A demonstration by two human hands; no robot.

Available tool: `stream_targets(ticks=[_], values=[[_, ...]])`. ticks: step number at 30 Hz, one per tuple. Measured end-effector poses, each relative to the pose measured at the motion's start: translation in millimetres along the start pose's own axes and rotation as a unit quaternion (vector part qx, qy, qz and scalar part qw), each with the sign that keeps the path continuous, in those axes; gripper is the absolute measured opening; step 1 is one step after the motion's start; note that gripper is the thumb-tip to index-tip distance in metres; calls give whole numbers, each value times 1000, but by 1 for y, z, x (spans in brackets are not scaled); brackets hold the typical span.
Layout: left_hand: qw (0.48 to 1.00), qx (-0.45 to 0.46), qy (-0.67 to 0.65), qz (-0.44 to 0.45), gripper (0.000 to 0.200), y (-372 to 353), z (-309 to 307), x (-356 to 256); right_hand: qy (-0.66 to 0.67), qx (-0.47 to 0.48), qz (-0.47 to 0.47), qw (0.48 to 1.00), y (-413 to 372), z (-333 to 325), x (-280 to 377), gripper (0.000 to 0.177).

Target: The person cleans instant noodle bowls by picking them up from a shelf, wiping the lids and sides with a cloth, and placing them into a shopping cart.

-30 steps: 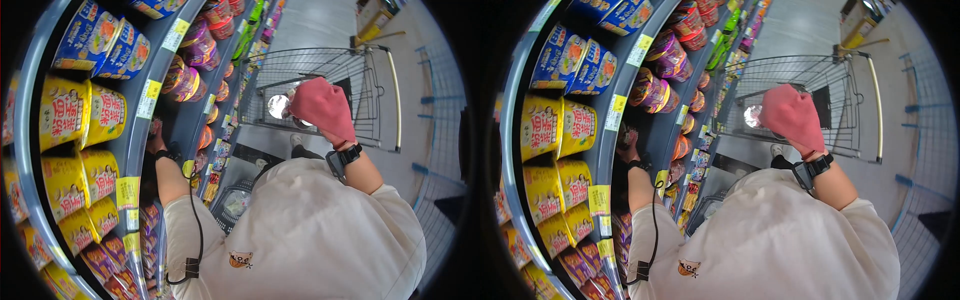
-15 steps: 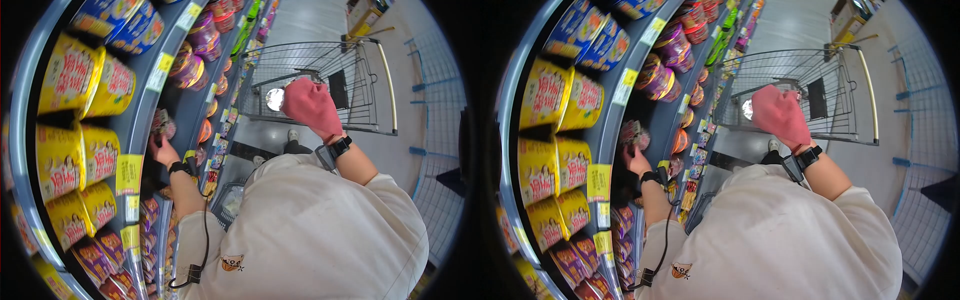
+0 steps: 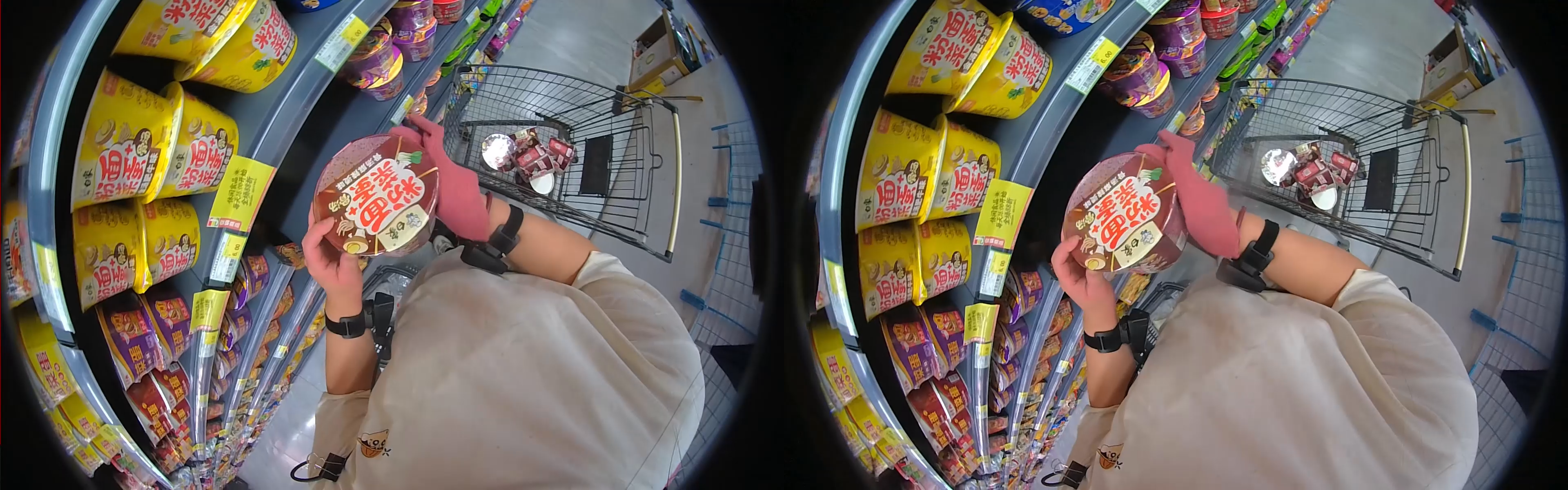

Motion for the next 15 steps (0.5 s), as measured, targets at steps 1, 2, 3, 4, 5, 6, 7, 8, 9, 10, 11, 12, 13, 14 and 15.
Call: stream_targets(ticks=[1,2,3,4,5,6,7,8,9,10,11,12,13,14,15], values=[[1000,9,-8,-4,72,2,0,-3,77,-13,10,997,-1,10,2,55],[1000,11,-7,-3,72,5,4,-13,78,-12,9,997,-1,4,-1,55],[998,38,41,19,93,10,17,-26,-17,23,31,999,2,-7,-8,51],[993,64,88,43,115,12,29,-34,-113,59,52,990,4,-15,-15,47],[995,45,82,25,140,10,33,-29,-158,80,-46,983,-1,-11,-14,39],[995,47,79,30,140,11,33,-30,-161,79,-51,982,-4,-2,-11,39],[997,16,69,10,138,12,29,-31,-56,57,17,997,-7,7,-10,40],[998,-14,59,-9,135,13,27,-33,51,34,82,995,-7,13,-11,41],[998,-16,-18,-51,132,17,29,-42,89,68,65,992,-3,15,-15,42],[993,-18,-95,-64,130,19,30,-42,86,65,56,993,-5,16,-9,42],[980,7,-176,-88,127,22,31,-39,101,80,65,989,-11,27,3,42],[960,31,-254,-111,124,24,34,-37,117,96,74,986,-15,34,10,42],[937,79,-328,-91,103,24,43,-41,75,120,51,989,-18,35,12,43],[936,85,-330,-90,103,26,45,-39,73,119,45,989,-15,26,10,43],[945,62,-296,-122,89,27,43,-28,81,79,42,993,-9,11,6,43]])
Point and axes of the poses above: each hand's wrist, its own y-axis towards the middle knuckle, its own z-axis out of the palm, x = y × z, the point moved 4 cm from there along y, towards the middle knuckle, and after that the axes turned 3 degrees about x, right-handed, at the moved point
